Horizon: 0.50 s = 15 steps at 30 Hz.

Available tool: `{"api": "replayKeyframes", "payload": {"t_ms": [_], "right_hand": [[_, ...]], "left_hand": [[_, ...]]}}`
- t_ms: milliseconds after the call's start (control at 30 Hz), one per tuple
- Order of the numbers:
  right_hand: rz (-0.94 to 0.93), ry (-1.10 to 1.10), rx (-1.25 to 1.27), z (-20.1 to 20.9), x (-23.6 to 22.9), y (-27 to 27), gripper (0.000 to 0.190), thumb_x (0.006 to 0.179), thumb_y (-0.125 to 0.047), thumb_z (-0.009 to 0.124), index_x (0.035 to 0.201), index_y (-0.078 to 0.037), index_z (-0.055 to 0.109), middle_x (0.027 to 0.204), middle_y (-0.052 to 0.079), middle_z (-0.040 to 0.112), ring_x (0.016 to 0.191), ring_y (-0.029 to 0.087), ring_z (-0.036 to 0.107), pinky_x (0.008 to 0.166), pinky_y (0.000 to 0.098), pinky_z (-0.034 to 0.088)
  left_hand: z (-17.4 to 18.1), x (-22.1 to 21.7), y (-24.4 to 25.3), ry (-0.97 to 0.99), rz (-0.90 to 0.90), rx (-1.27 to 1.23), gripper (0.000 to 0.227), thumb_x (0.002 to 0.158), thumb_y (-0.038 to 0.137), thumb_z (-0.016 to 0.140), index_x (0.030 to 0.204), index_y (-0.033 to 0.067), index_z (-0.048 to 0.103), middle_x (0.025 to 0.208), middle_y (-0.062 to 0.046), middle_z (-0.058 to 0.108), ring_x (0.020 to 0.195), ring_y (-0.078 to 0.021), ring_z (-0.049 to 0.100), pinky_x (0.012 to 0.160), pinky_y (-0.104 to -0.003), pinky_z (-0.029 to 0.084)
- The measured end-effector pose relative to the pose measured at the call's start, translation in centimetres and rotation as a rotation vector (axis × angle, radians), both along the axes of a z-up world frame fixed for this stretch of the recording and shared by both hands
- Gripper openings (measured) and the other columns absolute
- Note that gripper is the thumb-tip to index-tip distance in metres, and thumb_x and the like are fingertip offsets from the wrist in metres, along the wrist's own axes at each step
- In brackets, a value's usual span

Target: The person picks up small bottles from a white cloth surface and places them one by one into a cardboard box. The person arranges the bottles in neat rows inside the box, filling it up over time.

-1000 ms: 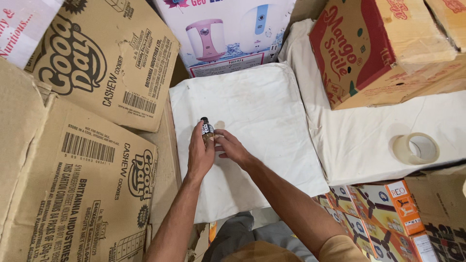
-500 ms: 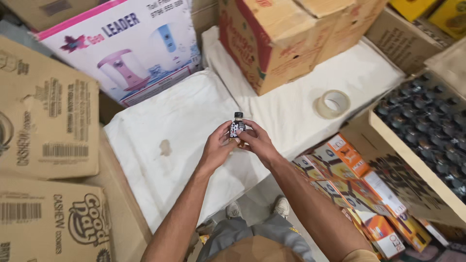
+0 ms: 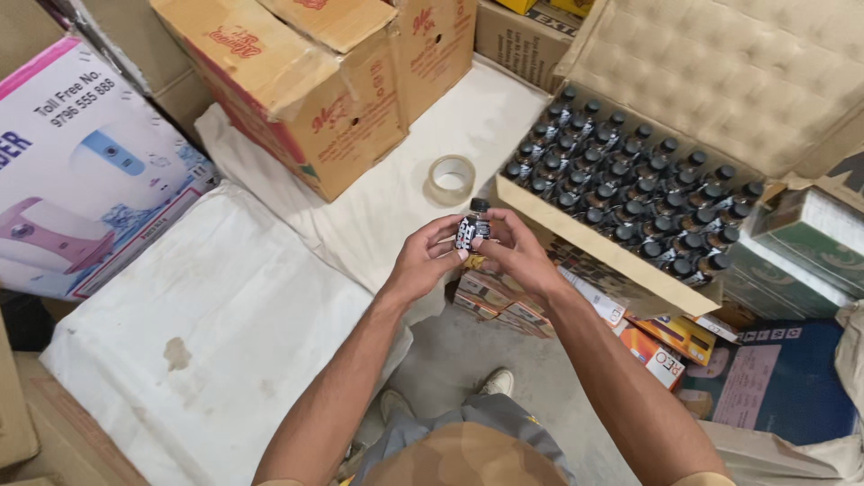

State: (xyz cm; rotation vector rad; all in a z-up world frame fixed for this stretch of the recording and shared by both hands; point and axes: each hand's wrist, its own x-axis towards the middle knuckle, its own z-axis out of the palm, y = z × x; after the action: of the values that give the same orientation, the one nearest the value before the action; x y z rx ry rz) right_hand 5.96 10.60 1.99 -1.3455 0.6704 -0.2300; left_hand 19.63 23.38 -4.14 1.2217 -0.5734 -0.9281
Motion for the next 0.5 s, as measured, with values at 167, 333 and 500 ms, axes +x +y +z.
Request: {"api": "replayKeyframes", "payload": {"t_ms": [167, 333, 500], "right_hand": [[-0.052, -0.004, -0.067, 0.9, -6.1, -6.6, 0.054, 0.088, -0.016, 0.075, 0.137, -0.016, 0.05, 0.118, 0.009, 0.063, 0.104, 0.016, 0.064, 0.085, 0.0308, 0.059], [-0.123, -0.035, -0.131, 2.2, -12.3, -12.5, 0.056, 0.087, -0.014, 0.077, 0.137, -0.015, 0.051, 0.116, 0.012, 0.066, 0.102, 0.018, 0.067, 0.087, 0.0375, 0.06], [-0.205, -0.035, -0.245, 1.6, -17.7, -17.6, 0.041, 0.095, -0.017, 0.072, 0.132, -0.01, 0.054, 0.117, 0.006, 0.06, 0.108, 0.017, 0.06, 0.089, 0.0367, 0.057]], "left_hand": [[1.8, -4.5, -7.2, -0.041, -0.106, -0.061, 0.068, 0.08, -0.003, 0.081, 0.143, 0.0114, 0.059, 0.136, -0.018, 0.063, 0.117, -0.0232, 0.065, 0.1, -0.038, 0.056], [2.8, -9.4, -14.5, -0.053, -0.197, -0.119, 0.067, 0.081, -0.003, 0.081, 0.143, 0.0127, 0.06, 0.134, -0.014, 0.065, 0.118, -0.0217, 0.064, 0.1, -0.037, 0.056], [4.1, -14.0, -19.2, -0.12, -0.291, -0.168, 0.062, 0.085, 0.0, 0.078, 0.143, 0.0134, 0.058, 0.138, -0.015, 0.061, 0.124, -0.0267, 0.06, 0.098, -0.042, 0.057]]}}
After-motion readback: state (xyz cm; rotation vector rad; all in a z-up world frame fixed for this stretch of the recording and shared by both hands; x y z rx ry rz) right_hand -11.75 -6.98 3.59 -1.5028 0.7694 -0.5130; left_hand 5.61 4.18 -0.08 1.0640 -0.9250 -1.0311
